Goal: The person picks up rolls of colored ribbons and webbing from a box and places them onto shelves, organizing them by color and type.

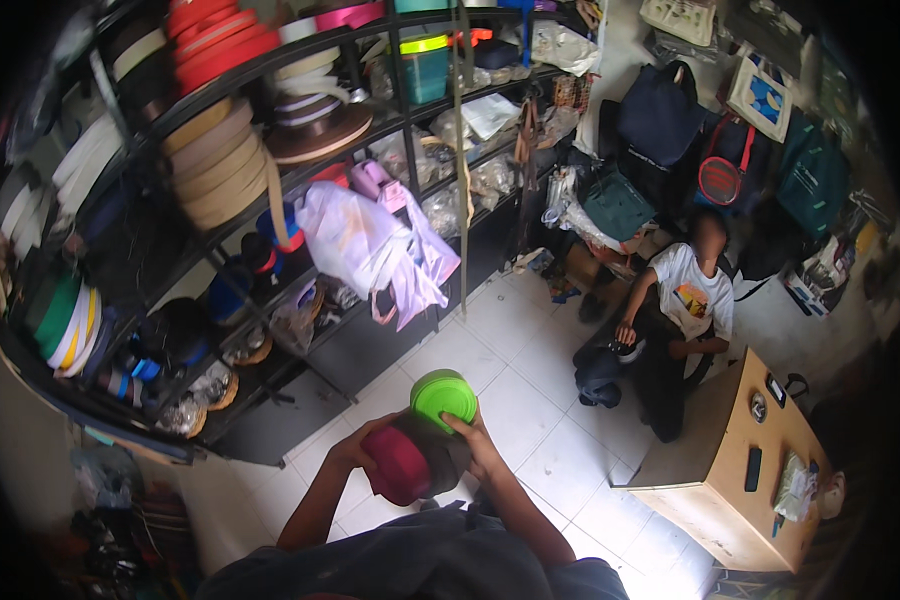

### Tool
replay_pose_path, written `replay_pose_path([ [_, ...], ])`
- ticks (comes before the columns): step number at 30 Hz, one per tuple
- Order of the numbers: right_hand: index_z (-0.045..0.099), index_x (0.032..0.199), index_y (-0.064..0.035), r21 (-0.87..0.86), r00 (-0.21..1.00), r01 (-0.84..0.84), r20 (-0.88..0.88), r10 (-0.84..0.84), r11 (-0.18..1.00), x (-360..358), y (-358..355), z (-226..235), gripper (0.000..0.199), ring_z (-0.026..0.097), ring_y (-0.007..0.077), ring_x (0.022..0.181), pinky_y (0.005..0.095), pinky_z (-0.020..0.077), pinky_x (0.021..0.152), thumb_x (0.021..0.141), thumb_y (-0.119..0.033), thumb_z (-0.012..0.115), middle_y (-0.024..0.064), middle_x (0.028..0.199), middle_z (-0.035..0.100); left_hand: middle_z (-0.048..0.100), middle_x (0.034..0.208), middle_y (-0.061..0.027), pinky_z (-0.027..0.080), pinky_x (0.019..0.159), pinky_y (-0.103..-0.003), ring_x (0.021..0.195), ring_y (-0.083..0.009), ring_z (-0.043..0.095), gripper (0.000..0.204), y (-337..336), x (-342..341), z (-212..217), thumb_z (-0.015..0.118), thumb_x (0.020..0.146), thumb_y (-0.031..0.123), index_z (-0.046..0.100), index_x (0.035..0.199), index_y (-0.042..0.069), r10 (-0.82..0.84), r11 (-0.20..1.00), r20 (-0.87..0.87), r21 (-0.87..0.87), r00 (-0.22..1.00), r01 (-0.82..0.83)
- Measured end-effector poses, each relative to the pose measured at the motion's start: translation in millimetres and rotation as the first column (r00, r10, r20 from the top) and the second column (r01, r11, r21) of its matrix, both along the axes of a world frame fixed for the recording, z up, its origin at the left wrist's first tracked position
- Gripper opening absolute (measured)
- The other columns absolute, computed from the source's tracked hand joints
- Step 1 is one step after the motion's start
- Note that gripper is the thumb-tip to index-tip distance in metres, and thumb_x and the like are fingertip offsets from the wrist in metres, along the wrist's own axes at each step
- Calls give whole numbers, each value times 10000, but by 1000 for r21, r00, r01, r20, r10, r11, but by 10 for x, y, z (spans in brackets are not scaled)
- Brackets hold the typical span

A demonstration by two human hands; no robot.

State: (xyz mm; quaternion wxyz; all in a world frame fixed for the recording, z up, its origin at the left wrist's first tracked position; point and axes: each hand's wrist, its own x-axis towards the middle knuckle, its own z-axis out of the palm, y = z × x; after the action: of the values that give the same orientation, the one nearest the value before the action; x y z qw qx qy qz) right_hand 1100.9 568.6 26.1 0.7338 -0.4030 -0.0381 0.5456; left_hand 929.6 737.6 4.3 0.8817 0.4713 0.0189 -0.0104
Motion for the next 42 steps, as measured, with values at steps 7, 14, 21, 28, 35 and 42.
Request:
replay_pose_path([
  [7,316,1363,-111,89,998,29,48,-33,996,1156,259,-84,657,516,270,1132,410,462,948,821,-107,685,118,1249,483,413,1400,-144,334,1075,-393,1279,-248,429,1137,276,1047,55,884,449,201,307,1401,-26,38,999,48,29,998,-40],
  [14,299,1344,-79,222,994,26,95,-48,975,2553,565,373,590,527,294,1143,460,491,934,862,-79,639,133,1240,487,400,1400,-178,398,1028,-415,1236,-295,475,1056,403,2005,316,824,476,204,333,1382,-26,334,943,159,-62,929,-328],
  [21,248,1364,-85,316,984,-29,176,-29,948,3590,972,875,603,561,295,1100,427,538,863,878,-78,604,155,1259,454,569,1183,-166,473,955,-415,1096,-297,575,738,627,2716,524,676,600,66,429,1290,-21,641,734,-74,-232,764,-638],
  [28,245,1368,-56,348,958,-18,275,-83,937,4318,1509,1275,593,566,325,1086,474,531,844,882,-118,578,172,1242,467,585,1150,-159,499,923,-396,1059,-277,596,649,1071,3322,649,638,647,17,452,1267,-25,623,728,-110,-281,774,-626],
  [35,204,1430,-95,328,821,-22,545,-170,945,5037,2257,2058,639,593,304,991,434,550,723,874,-114,519,173,1246,458,587,1140,-152,504,912,-393,1063,-272,594,594,1600,3751,748,617,687,-13,455,1258,-24,579,752,-75,-336,812,-567],
  [42,172,1383,-164,488,624,37,670,-402,872,5626,3050,2770,635,580,344,998,432,578,653,884,-43,545,213,1299,349,589,1127,-147,506,903,-389,1040,-270,598,617,2224,3959,828,622,672,-11,448,1264,-16,603,763,-44,-259,796,-593],
])
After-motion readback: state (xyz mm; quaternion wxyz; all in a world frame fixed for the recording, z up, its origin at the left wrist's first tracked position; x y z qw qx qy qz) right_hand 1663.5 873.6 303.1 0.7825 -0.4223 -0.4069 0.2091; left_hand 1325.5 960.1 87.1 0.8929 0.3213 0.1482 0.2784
